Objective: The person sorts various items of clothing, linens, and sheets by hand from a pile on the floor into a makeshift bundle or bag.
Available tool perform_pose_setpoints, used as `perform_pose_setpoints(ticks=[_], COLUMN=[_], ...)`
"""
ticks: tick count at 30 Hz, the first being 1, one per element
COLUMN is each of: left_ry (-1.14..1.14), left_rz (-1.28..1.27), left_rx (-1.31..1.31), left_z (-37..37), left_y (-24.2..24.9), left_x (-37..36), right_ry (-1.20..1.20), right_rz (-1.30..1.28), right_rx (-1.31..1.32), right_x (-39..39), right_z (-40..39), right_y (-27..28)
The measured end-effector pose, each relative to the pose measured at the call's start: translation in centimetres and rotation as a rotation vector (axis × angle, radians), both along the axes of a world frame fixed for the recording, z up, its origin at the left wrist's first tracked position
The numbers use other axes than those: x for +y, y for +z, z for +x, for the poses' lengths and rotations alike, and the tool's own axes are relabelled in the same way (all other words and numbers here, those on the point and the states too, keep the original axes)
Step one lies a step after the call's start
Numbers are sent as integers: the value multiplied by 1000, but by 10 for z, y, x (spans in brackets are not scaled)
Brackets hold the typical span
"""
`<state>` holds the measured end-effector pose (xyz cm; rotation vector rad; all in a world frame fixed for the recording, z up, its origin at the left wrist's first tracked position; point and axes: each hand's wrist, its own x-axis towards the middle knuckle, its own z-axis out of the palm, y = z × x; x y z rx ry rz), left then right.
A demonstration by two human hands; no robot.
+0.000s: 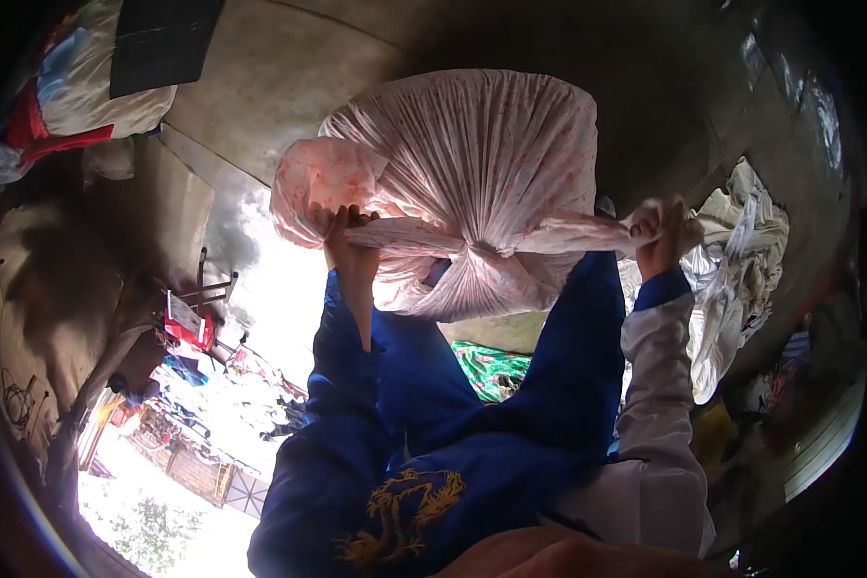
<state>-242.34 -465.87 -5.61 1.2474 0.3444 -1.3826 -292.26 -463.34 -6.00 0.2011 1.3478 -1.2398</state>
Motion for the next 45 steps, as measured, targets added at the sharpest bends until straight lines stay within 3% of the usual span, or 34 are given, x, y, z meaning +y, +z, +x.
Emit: perform_pose_setpoints(ticks=[3, 4, 5, 7, 8, 9, 10, 12, 14, 15, 17, 20, 21, 24, 27, 30, 32, 35, 37, 38, 40, 41, 42, 43, 45], left_ry=[-303, -403, -682, -872, -862, -791, -704, -536, -389, -322, -211, -127, -91, 108, 177, -540, -1017, -1949, -2580, -1693, -1401, -1471, -1422, -1492, -1545], left_rz=[-266, -376, -299, -301, -290, -242, -181, -68, 22, 57, 80, 50, -27, 4, 26, -227, -559, -696, -707, -708, -432, -327, -338, -384, -452], left_rx=[16, 43, -119, -181, -160, -92, -10, 154, 257, 284, 264, 320, 354, 69, -261, -1103, -1563, -1244, -1104, -817, -468, -595, -485, -587, -747], left_z=[-44, -65, -83, -85, -74, -57, -37, -1, 22, 27, 31, 49, 65, 55, 30, -1, -10, -36, -87, -83, -85, -77, -69, -64, -61], left_y=[7, 19, 42, 46, 37, 24, 9, -18, -32, -33, -33, -43, -62, -25, 19, 44, 7, -5, 61, 44, -26, -33, -52, -71, -53], left_x=[-14, -22, -38, -49, -50, -47, -38, -15, 13, 26, 45, 79, 106, 109, 88, 55, 63, 21, -80, -68, -41, -29, -6, 20, 40], right_ry=[289, 429, 482, 1208, 1631, 1381, 1460, 1348, 1325, 1467, 1742, 1968, 1944, 1299, 1407, 1499, 1568, 1629, 1637, 1639, 1607, 1566, 1485, 1378, 1180], right_rz=[-58, -314, -541, -441, -604, -841, -755, -732, -796, -618, -697, -419, -376, -208, -277, -388, -511, -737, -862, -878, -794, -609, -424, -252, 125], right_rx=[174, 502, 865, 905, 1202, 1525, 1479, 1281, 1173, 1013, 1026, 986, 1009, 662, 834, 937, 1006, 1109, 1143, 1128, 1022, 877, 737, 622, 599], right_x=[-114, -137, -161, -156, -152, -133, -128, -120, -88, -59, -24, -9, -9, 29, 45, 41, 37, 30, 28, 27, 29, 36, 43, 51, 50], right_z=[107, 167, 227, 309, 338, 353, 358, 344, 317, 304, 285, 290, 294, 297, 297, 288, 279, 267, 263, 260, 257, 251, 245, 239, 246], right_y=[50, 59, 67, 90, 88, 92, 101, 89, 22, -18, -30, -51, -45, -125, -152, -110, -85, -50, -40, -44, -60, -86, -113, -141, -147])
